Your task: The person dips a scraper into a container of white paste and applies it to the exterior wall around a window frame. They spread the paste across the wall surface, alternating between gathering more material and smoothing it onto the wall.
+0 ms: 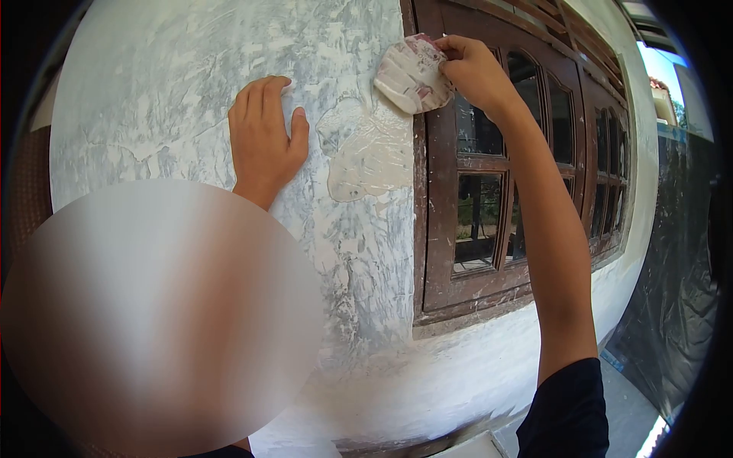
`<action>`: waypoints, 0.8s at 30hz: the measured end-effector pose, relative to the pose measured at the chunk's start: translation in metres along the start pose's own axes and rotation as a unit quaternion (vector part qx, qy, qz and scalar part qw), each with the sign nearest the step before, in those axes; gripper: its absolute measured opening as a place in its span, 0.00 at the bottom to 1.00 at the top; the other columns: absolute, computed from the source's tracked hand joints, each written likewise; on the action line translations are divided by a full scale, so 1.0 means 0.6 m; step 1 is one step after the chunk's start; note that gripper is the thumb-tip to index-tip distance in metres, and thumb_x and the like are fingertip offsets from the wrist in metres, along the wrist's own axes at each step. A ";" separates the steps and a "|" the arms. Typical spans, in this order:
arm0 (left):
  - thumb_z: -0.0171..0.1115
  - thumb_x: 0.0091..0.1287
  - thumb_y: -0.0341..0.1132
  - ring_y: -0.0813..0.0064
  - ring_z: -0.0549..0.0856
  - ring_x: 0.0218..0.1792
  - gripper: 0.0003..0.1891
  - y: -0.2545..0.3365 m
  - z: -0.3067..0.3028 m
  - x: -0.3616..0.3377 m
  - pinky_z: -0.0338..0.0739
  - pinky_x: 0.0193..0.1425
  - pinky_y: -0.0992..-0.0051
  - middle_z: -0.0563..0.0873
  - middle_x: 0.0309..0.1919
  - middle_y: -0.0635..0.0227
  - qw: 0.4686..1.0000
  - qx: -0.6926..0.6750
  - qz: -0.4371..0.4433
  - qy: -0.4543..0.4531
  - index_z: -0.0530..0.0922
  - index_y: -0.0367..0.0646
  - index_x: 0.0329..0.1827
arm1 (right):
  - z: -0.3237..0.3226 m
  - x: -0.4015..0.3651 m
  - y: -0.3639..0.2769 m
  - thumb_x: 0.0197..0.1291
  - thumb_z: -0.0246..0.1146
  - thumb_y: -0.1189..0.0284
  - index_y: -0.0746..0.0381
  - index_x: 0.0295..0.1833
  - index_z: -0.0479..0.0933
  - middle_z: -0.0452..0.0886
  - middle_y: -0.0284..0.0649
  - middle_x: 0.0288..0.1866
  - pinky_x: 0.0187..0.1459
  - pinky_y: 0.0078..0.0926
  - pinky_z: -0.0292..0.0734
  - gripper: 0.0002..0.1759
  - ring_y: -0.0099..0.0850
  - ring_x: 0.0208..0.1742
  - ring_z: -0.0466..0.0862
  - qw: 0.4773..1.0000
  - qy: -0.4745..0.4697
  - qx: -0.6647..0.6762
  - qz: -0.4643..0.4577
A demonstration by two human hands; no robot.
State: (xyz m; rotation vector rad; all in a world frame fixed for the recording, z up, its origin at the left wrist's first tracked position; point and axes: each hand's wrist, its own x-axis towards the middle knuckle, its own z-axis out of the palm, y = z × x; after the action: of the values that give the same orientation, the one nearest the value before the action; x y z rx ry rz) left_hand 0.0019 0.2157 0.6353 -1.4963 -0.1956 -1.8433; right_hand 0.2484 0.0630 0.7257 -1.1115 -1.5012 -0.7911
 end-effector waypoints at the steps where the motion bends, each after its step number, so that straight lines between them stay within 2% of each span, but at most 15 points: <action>1: 0.58 0.60 0.32 0.55 0.76 0.59 0.20 0.001 0.000 0.000 0.65 0.64 0.60 0.80 0.55 0.57 1.000 0.001 0.000 -0.001 0.74 0.39 0.57 | 0.015 0.007 0.020 0.49 0.58 0.73 0.66 0.55 0.82 0.86 0.54 0.48 0.54 0.33 0.78 0.25 0.45 0.51 0.86 0.998 -0.038 0.008 -0.044; 4: 0.58 0.60 0.32 0.55 0.76 0.59 0.20 0.003 0.001 0.000 0.65 0.64 0.60 0.80 0.55 0.57 1.000 0.001 0.003 -0.003 0.74 0.39 0.57 | 0.011 0.022 0.019 0.49 0.58 0.73 0.65 0.55 0.82 0.86 0.54 0.47 0.53 0.34 0.79 0.25 0.47 0.49 0.86 0.993 -0.010 -0.099 -0.063; 5: 0.58 0.60 0.32 0.55 0.76 0.59 0.20 0.003 0.000 0.000 0.65 0.64 0.60 0.80 0.55 0.56 1.000 0.003 0.002 -0.002 0.74 0.39 0.57 | 0.003 0.027 0.013 0.49 0.58 0.73 0.65 0.54 0.82 0.86 0.54 0.47 0.54 0.35 0.79 0.24 0.48 0.49 0.86 0.998 0.034 -0.052 0.004; 6: 0.58 0.60 0.32 0.55 0.76 0.59 0.20 0.002 0.000 0.001 0.65 0.64 0.60 0.80 0.55 0.56 1.000 0.003 0.003 -0.001 0.74 0.39 0.57 | -0.003 0.033 0.012 0.49 0.58 0.73 0.65 0.54 0.82 0.86 0.54 0.47 0.54 0.35 0.79 0.24 0.48 0.49 0.86 0.998 0.034 -0.052 0.003; 8: 0.60 0.59 0.32 0.57 0.75 0.60 0.20 0.002 -0.001 0.001 0.65 0.65 0.60 0.79 0.54 0.58 1.000 -0.006 -0.003 -0.008 0.75 0.40 0.56 | -0.013 0.039 0.012 0.49 0.57 0.73 0.65 0.54 0.83 0.86 0.53 0.46 0.54 0.35 0.79 0.24 0.47 0.49 0.86 0.992 0.125 -0.025 -0.022; 9: 0.60 0.59 0.32 0.57 0.75 0.60 0.20 0.001 -0.001 0.001 0.65 0.65 0.60 0.79 0.54 0.58 1.000 -0.006 -0.004 -0.008 0.75 0.40 0.56 | -0.009 0.035 0.013 0.49 0.57 0.74 0.65 0.53 0.82 0.86 0.53 0.47 0.54 0.35 0.79 0.23 0.47 0.49 0.86 0.998 0.065 0.007 -0.026; 10: 0.60 0.59 0.32 0.57 0.75 0.60 0.20 0.000 0.000 0.001 0.65 0.65 0.60 0.79 0.54 0.58 1.000 -0.005 -0.002 -0.006 0.75 0.40 0.56 | -0.003 0.029 0.015 0.49 0.57 0.74 0.65 0.53 0.82 0.86 0.53 0.47 0.54 0.35 0.79 0.23 0.47 0.49 0.86 0.998 0.064 0.006 -0.026; 12: 0.60 0.59 0.32 0.57 0.75 0.60 0.20 0.001 0.001 -0.001 0.65 0.65 0.60 0.79 0.54 0.58 1.000 -0.005 -0.002 -0.006 0.75 0.40 0.56 | 0.012 0.010 0.012 0.50 0.57 0.75 0.66 0.54 0.82 0.87 0.52 0.47 0.54 0.34 0.79 0.23 0.46 0.49 0.87 0.996 -0.072 -0.025 -0.056; 14: 0.58 0.60 0.32 0.56 0.75 0.59 0.21 0.001 0.001 -0.001 0.65 0.64 0.60 0.80 0.55 0.57 1.000 0.001 0.000 -0.002 0.74 0.40 0.58 | 0.011 0.020 0.027 0.49 0.57 0.74 0.66 0.53 0.82 0.86 0.52 0.48 0.54 0.33 0.79 0.23 0.44 0.50 0.86 0.996 -0.052 -0.054 -0.055; 16: 0.58 0.60 0.32 0.56 0.75 0.59 0.21 0.001 0.002 0.000 0.65 0.64 0.60 0.80 0.55 0.57 1.000 -0.001 -0.002 -0.003 0.74 0.40 0.58 | -0.003 0.027 0.029 0.49 0.57 0.74 0.66 0.53 0.82 0.86 0.53 0.50 0.56 0.31 0.78 0.23 0.43 0.52 0.86 0.993 0.114 -0.029 0.022; 17: 0.58 0.60 0.32 0.56 0.76 0.59 0.21 0.001 0.001 0.000 0.65 0.64 0.60 0.80 0.55 0.57 1.000 -0.002 -0.005 -0.004 0.74 0.40 0.57 | -0.011 0.026 0.027 0.49 0.57 0.75 0.67 0.54 0.81 0.86 0.52 0.50 0.56 0.31 0.77 0.24 0.40 0.52 0.86 0.992 0.122 0.017 0.038; 18: 0.58 0.60 0.32 0.56 0.76 0.59 0.21 -0.001 0.000 -0.001 0.65 0.64 0.60 0.80 0.55 0.57 1.000 -0.001 -0.005 -0.005 0.74 0.40 0.57 | -0.009 0.022 0.027 0.49 0.57 0.75 0.67 0.54 0.81 0.86 0.52 0.50 0.56 0.31 0.77 0.24 0.40 0.52 0.86 0.992 0.122 0.019 0.039; 21: 0.58 0.60 0.32 0.56 0.76 0.59 0.21 0.000 0.002 -0.001 0.65 0.65 0.60 0.80 0.55 0.57 1.000 -0.006 -0.004 -0.004 0.74 0.40 0.57 | 0.001 -0.008 0.010 0.50 0.57 0.75 0.68 0.56 0.80 0.86 0.49 0.49 0.57 0.29 0.75 0.25 0.38 0.51 0.85 0.997 -0.010 0.062 -0.035; 22: 0.58 0.60 0.32 0.55 0.76 0.59 0.20 0.000 0.002 -0.002 0.65 0.65 0.60 0.80 0.55 0.57 1.000 -0.001 -0.004 -0.003 0.74 0.40 0.57 | 0.007 -0.007 0.013 0.49 0.57 0.75 0.68 0.56 0.80 0.86 0.50 0.50 0.59 0.30 0.74 0.25 0.38 0.53 0.85 0.997 -0.063 0.044 -0.019; 24: 0.58 0.60 0.32 0.55 0.76 0.59 0.20 0.002 0.002 0.000 0.65 0.65 0.60 0.80 0.55 0.57 1.000 0.001 -0.001 -0.004 0.74 0.40 0.57 | 0.013 0.002 0.023 0.48 0.57 0.75 0.68 0.56 0.81 0.86 0.50 0.49 0.58 0.32 0.75 0.25 0.39 0.51 0.86 0.999 -0.045 -0.022 -0.010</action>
State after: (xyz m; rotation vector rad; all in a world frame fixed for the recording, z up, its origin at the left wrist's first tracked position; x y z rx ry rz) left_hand 0.0038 0.2157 0.6354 -1.5024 -0.2027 -1.8376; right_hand 0.2586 0.0750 0.7242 -1.1796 -1.5785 -0.8016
